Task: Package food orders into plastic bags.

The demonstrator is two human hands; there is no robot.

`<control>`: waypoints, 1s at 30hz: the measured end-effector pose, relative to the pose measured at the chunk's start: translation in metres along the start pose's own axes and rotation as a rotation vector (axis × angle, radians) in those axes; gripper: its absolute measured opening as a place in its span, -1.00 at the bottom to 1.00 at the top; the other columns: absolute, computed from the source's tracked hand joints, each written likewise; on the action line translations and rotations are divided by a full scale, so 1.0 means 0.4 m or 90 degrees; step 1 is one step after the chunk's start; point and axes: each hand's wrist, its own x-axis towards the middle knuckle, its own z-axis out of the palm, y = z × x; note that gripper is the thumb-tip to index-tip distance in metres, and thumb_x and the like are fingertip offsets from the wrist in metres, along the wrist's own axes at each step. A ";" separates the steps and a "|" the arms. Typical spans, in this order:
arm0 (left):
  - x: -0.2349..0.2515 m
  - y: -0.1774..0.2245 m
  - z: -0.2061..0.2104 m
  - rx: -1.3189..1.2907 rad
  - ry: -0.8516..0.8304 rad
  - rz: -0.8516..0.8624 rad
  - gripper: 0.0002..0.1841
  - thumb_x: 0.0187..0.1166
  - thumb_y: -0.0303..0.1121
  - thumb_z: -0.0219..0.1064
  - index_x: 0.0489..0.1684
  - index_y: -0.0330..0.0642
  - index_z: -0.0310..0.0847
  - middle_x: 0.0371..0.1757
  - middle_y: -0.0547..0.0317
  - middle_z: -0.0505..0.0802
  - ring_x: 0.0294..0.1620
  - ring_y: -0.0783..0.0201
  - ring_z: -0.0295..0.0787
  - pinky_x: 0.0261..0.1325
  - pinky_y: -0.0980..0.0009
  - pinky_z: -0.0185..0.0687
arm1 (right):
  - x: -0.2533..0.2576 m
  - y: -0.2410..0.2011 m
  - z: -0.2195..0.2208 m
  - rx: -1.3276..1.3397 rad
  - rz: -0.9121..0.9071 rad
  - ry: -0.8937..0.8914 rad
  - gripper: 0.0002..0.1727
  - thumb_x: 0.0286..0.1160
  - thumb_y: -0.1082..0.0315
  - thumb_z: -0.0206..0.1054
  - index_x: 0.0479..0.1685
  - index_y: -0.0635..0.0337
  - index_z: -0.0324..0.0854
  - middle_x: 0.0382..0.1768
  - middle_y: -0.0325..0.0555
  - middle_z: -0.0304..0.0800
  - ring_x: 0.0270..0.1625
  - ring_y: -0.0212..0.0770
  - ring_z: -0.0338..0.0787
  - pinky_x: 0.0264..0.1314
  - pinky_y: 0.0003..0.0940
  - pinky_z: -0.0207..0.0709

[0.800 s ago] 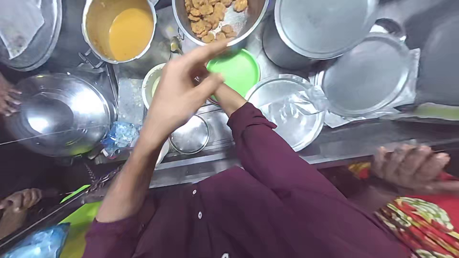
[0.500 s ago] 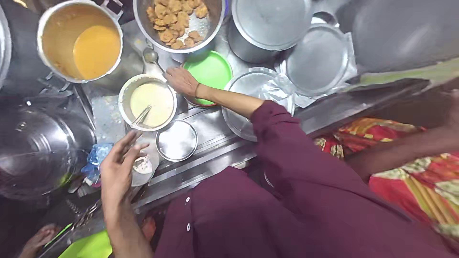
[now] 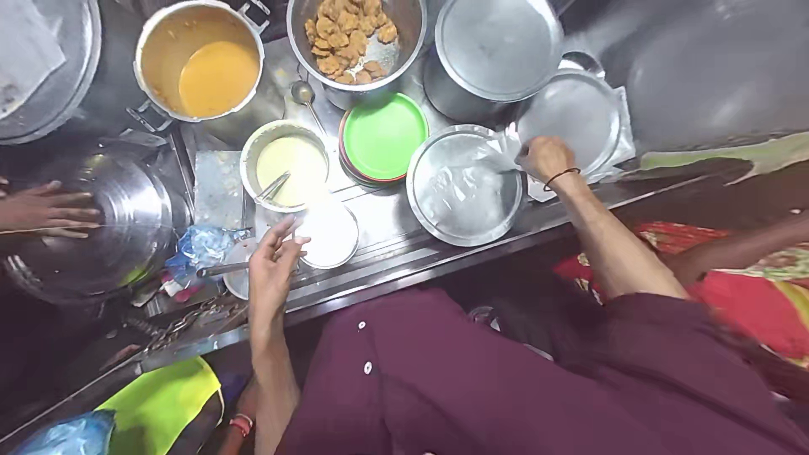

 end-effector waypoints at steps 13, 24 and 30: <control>0.072 0.102 0.228 0.151 -0.202 0.397 -0.77 0.43 -0.43 0.55 -0.04 -0.34 0.81 -0.17 -0.01 0.92 -0.07 0.19 0.87 0.13 0.16 0.73 | -0.367 -0.515 -0.170 0.397 -0.960 -0.028 -0.71 0.51 0.06 0.36 -0.12 0.08 0.78 -0.18 -0.23 0.87 -0.14 -0.38 0.84 -0.06 -0.33 0.76; -0.009 0.102 0.168 -0.522 0.240 0.171 -0.74 0.66 -0.48 0.34 0.13 -0.55 0.68 -0.10 -0.31 0.91 -0.14 -0.04 0.94 0.10 0.09 0.87 | -0.488 -0.671 0.083 0.877 -0.494 -0.331 -0.76 0.42 0.31 0.53 -0.04 0.26 0.86 -0.19 -0.01 0.93 -0.32 -0.25 0.84 -0.22 -0.43 0.77; 0.026 0.080 0.118 -0.524 0.425 0.179 -0.73 0.68 -0.46 0.33 0.15 -0.54 0.64 -0.08 -0.36 0.89 -0.15 -0.11 0.94 0.09 0.04 0.88 | -0.482 -0.687 0.136 1.022 -0.384 -0.381 -0.75 0.50 0.34 0.49 0.01 0.34 0.81 -0.21 0.10 0.91 -0.31 -0.21 0.86 -0.27 -0.35 0.80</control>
